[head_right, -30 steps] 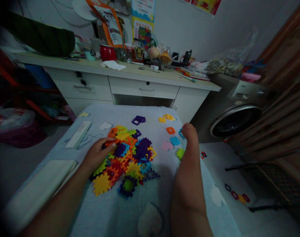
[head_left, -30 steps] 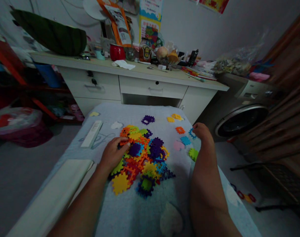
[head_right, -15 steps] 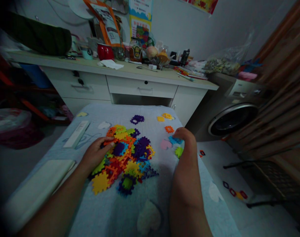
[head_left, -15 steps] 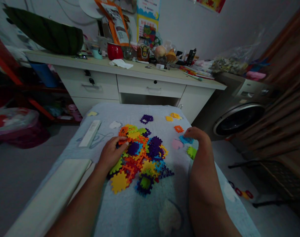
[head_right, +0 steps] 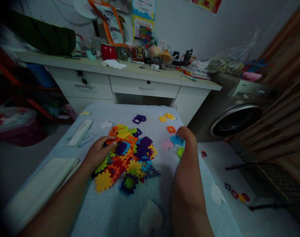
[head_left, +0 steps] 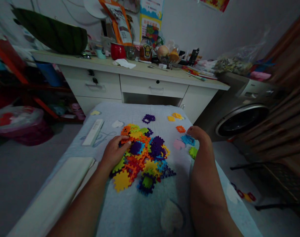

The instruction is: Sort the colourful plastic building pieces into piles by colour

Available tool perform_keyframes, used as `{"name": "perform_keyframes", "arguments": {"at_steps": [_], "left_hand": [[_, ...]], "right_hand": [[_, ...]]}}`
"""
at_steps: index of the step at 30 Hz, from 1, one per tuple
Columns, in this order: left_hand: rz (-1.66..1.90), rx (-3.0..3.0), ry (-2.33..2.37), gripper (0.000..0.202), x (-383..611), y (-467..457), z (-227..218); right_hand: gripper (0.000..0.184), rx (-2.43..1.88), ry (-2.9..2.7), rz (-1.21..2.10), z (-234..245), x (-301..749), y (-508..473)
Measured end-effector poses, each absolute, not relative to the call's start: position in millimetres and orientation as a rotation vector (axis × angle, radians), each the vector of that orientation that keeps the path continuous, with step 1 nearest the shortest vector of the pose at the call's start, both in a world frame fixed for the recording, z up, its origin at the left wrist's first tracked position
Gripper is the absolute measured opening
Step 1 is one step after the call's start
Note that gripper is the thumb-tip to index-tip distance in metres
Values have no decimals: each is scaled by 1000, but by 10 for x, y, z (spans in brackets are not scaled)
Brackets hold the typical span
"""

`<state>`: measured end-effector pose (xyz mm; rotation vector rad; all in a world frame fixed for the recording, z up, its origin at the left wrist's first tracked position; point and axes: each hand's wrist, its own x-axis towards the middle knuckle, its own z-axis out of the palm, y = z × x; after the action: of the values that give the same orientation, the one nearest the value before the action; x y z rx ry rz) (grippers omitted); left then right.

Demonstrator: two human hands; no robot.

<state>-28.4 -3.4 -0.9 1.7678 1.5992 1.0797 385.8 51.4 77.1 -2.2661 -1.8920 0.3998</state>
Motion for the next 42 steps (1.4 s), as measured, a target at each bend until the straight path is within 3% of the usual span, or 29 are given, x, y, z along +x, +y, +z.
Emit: {"name": "perform_keyframes", "arguments": {"at_steps": [4, 12, 19, 27, 34, 42], "left_hand": [[1090, 1786, 1580, 37, -295, -30, -29], [1077, 1803, 1597, 37, -283, -48, 18], [1101, 1812, 1589, 36, -273, -60, 48], [1105, 1791, 1567, 34, -268, -68, 40], [1162, 1775, 1553, 32, -255, -96, 102], [1160, 1751, 1549, 32, -252, -91, 114]], "right_hand": [[11, -2266, -1917, 497, 876, 3661, 558], [17, -1792, -2310, 982, 903, 2754, 571], [29, -1781, -2438, 891, 776, 2532, 579], [20, -1541, -2073, 1213, 705, 2741, 629], [20, -1440, -1441, 969, 476, 2631, 794], [21, -1562, -1312, 720, 253, 2428, 1188]]}}
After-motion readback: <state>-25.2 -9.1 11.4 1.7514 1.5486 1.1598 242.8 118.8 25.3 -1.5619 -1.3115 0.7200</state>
